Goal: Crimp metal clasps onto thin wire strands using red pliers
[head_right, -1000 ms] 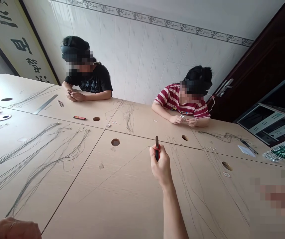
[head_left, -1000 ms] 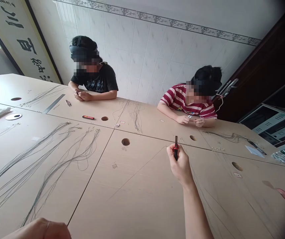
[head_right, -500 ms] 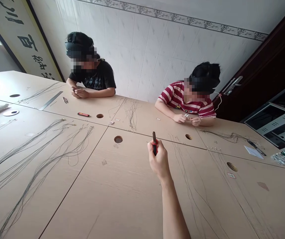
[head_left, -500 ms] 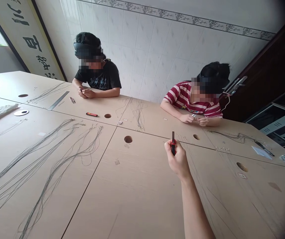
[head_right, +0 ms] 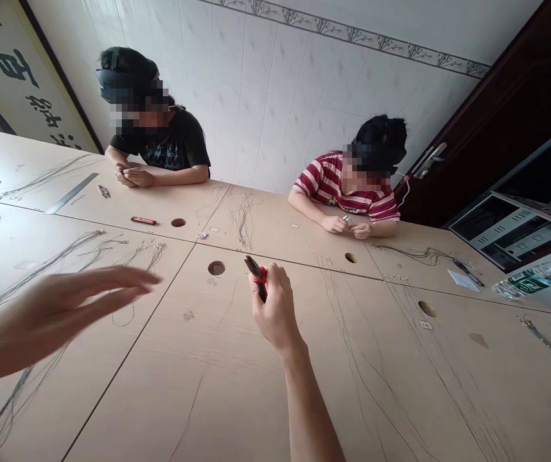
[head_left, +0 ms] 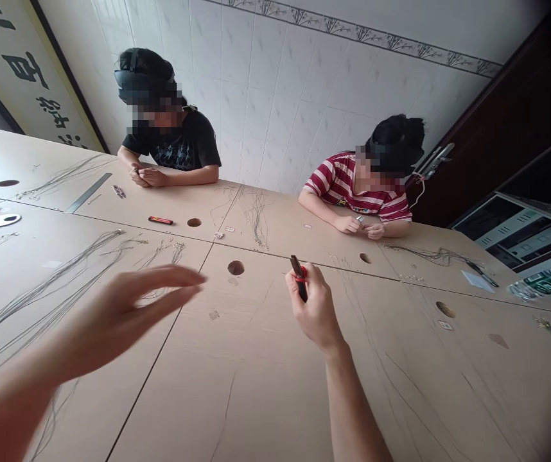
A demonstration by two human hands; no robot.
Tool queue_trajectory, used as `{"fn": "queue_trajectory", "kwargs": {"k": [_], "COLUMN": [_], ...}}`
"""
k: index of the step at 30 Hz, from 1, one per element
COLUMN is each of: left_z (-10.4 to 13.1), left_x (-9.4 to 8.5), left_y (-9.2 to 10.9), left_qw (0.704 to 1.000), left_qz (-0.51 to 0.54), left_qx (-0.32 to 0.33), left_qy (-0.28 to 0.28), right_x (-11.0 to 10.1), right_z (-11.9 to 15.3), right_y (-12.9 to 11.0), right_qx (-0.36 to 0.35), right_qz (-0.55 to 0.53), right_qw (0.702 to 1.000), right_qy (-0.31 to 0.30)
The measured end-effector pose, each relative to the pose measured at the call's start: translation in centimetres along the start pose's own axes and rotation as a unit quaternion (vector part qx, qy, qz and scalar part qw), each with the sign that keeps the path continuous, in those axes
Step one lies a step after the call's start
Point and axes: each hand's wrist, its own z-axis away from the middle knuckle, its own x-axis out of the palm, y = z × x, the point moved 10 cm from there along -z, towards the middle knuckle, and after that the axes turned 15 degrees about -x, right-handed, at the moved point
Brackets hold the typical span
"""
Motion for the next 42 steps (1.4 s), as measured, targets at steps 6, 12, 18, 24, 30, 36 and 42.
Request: {"fn": "queue_trajectory", "kwargs": {"k": [6, 12, 18, 24, 30, 36, 42], "left_z": [-6.9, -7.1, -7.3, -6.7, -6.7, -6.7, -6.3], "left_x": [10.6, 13.6, 13.5, 13.4, 13.3, 12.9, 12.9], "left_y": [0.9, -1.0, -0.5, 0.3, 0.7, 0.9, 1.1], "left_qw": [0.991, 0.965, 0.974, 0.983, 0.988, 0.992, 0.994], "left_qz": [-0.003, 0.154, 0.125, 0.079, 0.062, 0.045, 0.025], "left_qx": [-0.033, -0.087, -0.078, -0.049, -0.037, -0.038, -0.033], "left_qy": [-0.133, -0.195, -0.171, -0.156, -0.136, -0.116, -0.104], "right_x": [0.1, 0.0, 0.2, 0.4, 0.4, 0.4, 0.3], "right_z": [-0.3, 0.0, 0.1, 0.3, 0.4, 0.4, 0.3], "right_y": [-0.7, -0.5, -0.8, -0.9, -1.2, -1.8, -2.1], "right_qx": [-0.009, 0.001, -0.009, -0.009, -0.020, -0.038, -0.052], "right_qz": [-0.004, 0.000, 0.006, 0.013, 0.028, 0.040, 0.050], "right_qw": [1.000, 1.000, 1.000, 1.000, 0.999, 0.998, 0.997], "right_qy": [0.003, -0.004, -0.011, -0.015, -0.023, -0.026, -0.024]}}
